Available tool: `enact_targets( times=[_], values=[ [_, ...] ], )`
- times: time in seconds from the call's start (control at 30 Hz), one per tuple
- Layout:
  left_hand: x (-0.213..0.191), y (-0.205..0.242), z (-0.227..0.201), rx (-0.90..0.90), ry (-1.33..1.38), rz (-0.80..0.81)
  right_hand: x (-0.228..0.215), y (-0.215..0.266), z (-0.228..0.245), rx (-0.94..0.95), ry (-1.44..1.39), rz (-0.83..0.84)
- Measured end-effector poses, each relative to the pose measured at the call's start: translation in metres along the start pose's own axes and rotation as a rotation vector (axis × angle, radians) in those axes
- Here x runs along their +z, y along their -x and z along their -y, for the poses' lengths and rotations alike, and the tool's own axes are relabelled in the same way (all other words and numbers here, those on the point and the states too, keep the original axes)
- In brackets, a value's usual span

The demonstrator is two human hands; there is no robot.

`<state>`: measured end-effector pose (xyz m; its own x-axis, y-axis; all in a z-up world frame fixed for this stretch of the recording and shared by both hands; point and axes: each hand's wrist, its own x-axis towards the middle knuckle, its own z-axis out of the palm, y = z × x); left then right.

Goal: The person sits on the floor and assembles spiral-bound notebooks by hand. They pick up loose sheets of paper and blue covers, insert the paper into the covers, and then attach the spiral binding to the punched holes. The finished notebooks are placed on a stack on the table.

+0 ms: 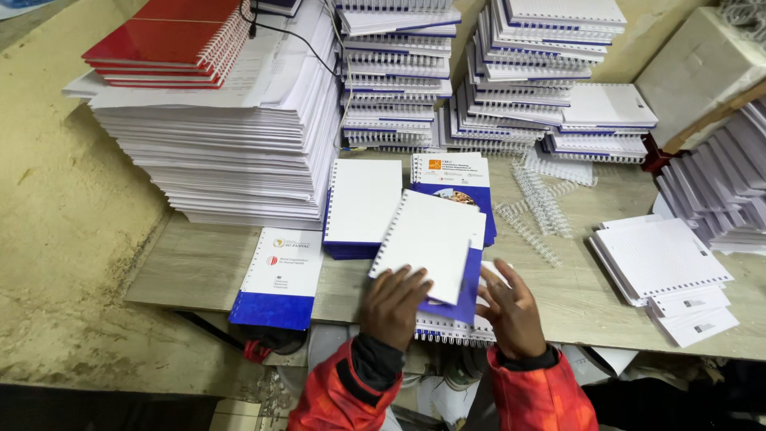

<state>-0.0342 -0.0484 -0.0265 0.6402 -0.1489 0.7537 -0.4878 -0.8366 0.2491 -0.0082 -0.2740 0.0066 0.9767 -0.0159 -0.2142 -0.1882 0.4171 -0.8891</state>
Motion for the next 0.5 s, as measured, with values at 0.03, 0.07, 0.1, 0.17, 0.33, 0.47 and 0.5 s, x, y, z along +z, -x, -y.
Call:
enact_targets(
  times=[0.03,0.07,0.1,0.17,0.33,0.47,0.5],
  values=[
    [-0.007,0.002,-0.011,0.008,0.008,0.002,-0.008,-0.008,-0.015,-0.006,-0.003,-0.009],
    [-0.014,0.001,-0.021,-0.009,0.144,0.138,-0.015,-0.019,-0.029,-0.038,-0.016,0.02],
    [-0.02,0.001,-0.03,-0.024,0.278,0.275,-0.021,-0.031,-0.042,-0.07,-0.028,0.049],
    [-0.02,-0.011,-0.035,-0.286,0.248,0.093,-0.029,-0.015,-0.024,-0.08,0.045,0.073],
    [-0.035,-0.057,-0.036,-0.774,0.816,0.257,-0.02,0.021,0.014,-0.364,0.328,0.216],
    [-0.011,-0.057,-0.055,-0.654,1.031,0.131,-0.04,0.015,0.007,-0.47,0.275,0.05],
    [0.001,-0.05,-0.054,-0.653,1.059,0.121,-0.048,0.01,0.001,-0.458,0.284,0.055]
  ],
)
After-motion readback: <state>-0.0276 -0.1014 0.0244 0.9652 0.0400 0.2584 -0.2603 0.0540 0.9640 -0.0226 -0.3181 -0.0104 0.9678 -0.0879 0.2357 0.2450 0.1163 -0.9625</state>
